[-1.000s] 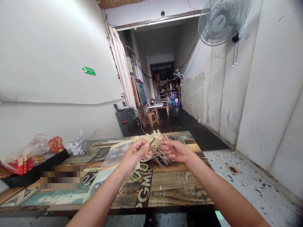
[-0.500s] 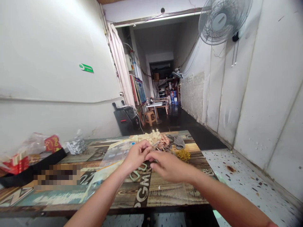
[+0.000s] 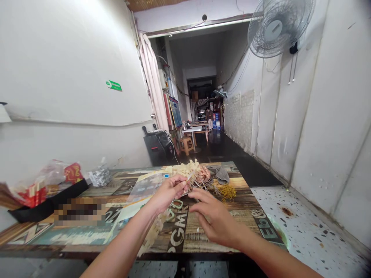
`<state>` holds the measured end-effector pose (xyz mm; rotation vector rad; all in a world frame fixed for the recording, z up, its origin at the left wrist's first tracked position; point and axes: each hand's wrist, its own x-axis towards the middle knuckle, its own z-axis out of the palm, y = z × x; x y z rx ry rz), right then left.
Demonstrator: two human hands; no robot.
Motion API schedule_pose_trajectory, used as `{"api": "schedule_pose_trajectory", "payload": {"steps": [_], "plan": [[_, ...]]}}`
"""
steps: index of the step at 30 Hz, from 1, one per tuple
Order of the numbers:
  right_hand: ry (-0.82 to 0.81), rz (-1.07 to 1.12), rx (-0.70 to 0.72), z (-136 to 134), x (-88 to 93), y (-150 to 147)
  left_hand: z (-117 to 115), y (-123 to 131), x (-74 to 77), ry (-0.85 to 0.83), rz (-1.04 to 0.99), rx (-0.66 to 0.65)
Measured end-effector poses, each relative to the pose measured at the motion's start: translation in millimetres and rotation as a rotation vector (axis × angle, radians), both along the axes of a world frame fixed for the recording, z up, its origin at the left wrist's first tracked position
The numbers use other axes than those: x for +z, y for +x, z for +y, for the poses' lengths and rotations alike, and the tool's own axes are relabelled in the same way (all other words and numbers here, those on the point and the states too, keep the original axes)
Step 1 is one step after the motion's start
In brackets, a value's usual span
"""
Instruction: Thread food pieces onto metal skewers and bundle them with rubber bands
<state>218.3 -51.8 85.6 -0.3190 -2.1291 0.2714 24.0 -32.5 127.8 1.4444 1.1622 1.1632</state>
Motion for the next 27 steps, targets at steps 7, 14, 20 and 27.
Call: {"api": "schedule_pose_trajectory", "payload": {"steps": [7, 14, 20, 27], "plan": [[0.317, -0.223, -0.303, 46.6, 26.0, 0.3, -4.9, 9.2, 5.4, -0.019, 0.166, -0.16], [0.252, -0.618, -0.216, 55.2, 11.6, -8.6, -1.5, 15.2, -4.0, 0.255, 0.792, -0.201], [-0.483, -0.573, -0.042, 23.4, -31.0, 15.1, -29.1, 28.4, -15.6, 0.365, 1.247, -0.425], [-1.656, 0.053, 0.57, -29.0, -118.8, 24.1, -63.9, 45.6, -51.8, 0.366, 1.364, -0.623]]}}
